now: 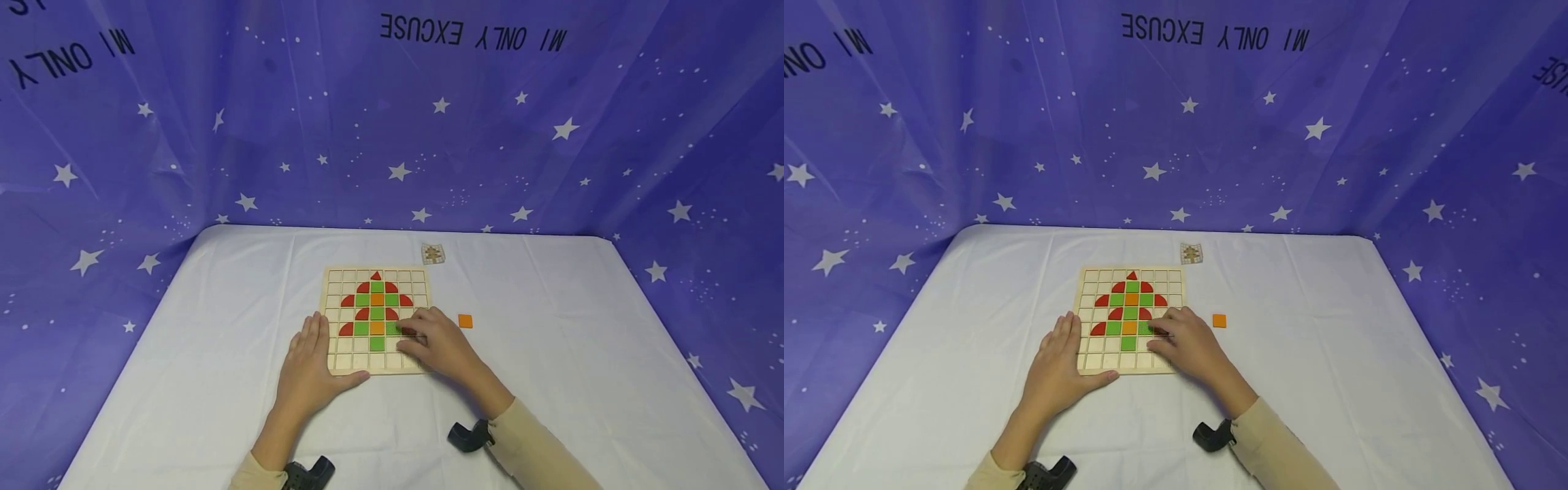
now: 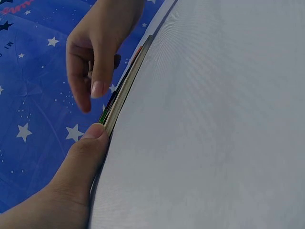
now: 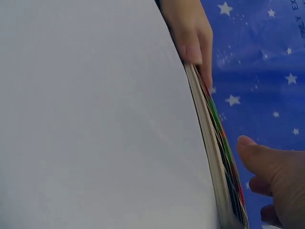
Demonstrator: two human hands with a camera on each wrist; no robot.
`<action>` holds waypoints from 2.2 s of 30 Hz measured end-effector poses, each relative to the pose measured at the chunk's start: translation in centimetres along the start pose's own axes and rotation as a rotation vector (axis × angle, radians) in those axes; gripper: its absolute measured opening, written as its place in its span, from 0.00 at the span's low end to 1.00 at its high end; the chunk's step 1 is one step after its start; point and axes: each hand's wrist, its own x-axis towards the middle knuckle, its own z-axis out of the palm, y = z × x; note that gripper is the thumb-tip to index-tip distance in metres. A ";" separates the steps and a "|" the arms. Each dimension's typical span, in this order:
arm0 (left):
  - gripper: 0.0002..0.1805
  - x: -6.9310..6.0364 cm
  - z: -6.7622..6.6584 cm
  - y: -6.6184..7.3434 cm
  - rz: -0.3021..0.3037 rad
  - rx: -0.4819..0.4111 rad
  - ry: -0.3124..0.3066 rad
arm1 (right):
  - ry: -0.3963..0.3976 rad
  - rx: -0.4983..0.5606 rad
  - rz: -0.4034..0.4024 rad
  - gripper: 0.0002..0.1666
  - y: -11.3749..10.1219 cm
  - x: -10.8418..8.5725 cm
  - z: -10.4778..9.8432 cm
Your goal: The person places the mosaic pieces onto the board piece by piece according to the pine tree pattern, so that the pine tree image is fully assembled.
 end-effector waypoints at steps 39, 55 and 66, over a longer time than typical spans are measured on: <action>0.77 -0.1 0.0 -0.1 0.004 -0.016 0.014 | 0.018 -0.091 0.260 0.16 7.4 -3.5 -4.2; 0.77 0.0 0.1 -0.1 0.004 -0.016 0.011 | 0.015 -0.121 0.218 0.17 7.6 -3.8 -4.1; 0.77 0.1 0.2 -0.2 0.003 -0.013 0.003 | -0.002 -0.043 0.148 0.16 3.9 -1.8 -3.0</action>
